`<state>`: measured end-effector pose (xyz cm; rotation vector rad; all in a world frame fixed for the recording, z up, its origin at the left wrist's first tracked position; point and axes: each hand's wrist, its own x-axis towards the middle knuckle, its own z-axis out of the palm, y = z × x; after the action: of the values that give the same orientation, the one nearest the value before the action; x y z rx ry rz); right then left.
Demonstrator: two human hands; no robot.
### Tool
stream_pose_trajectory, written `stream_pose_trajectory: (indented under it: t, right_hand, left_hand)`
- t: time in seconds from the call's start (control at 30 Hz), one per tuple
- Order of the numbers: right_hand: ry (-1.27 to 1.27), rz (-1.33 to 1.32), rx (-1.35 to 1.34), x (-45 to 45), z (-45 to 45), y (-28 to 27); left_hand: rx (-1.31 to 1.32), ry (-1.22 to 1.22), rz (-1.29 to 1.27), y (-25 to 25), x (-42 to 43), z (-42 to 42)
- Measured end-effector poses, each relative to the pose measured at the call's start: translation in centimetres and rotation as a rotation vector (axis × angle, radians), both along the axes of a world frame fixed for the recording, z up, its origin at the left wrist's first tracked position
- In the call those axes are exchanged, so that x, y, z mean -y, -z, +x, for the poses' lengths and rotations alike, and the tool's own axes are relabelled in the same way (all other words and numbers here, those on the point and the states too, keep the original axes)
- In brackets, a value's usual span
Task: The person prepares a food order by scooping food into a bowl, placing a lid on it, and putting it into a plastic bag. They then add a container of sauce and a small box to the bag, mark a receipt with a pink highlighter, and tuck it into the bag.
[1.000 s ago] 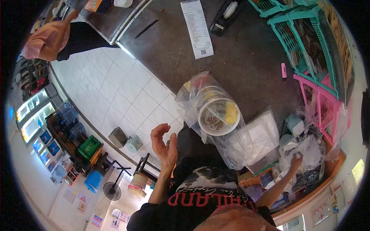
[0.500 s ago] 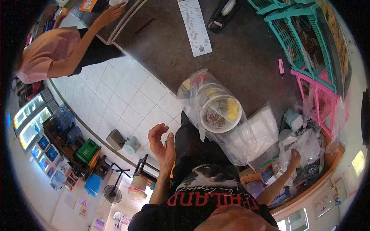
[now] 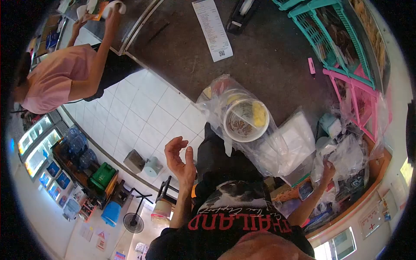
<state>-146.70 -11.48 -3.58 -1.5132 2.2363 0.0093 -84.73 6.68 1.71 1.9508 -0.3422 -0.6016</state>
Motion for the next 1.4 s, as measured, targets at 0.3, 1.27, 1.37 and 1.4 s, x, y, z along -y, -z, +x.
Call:
stream_pose_trajectory:
  t: [0.3,1.27,1.37,1.4]
  right_hand:
    - [0.048,-0.126,0.696,2.8,13.6,-10.7]
    - [-1.442,0.044,0.588,3.7,55.3,0.6]
    - [-1.416,0.147,0.618,3.4,56.6,0.5]
    - [-1.371,0.148,0.647,3.5,56.8,-0.8]
  left_hand:
    - [0.432,0.318,-0.174,-5.0,5.4,-0.6]
    - [-0.18,0.565,-0.408,-0.2,12.5,6.1]
    - [-0.205,0.56,-0.416,-2.4,12.3,4.8]
    - [-0.226,0.543,-0.436,-2.4,12.5,4.4]
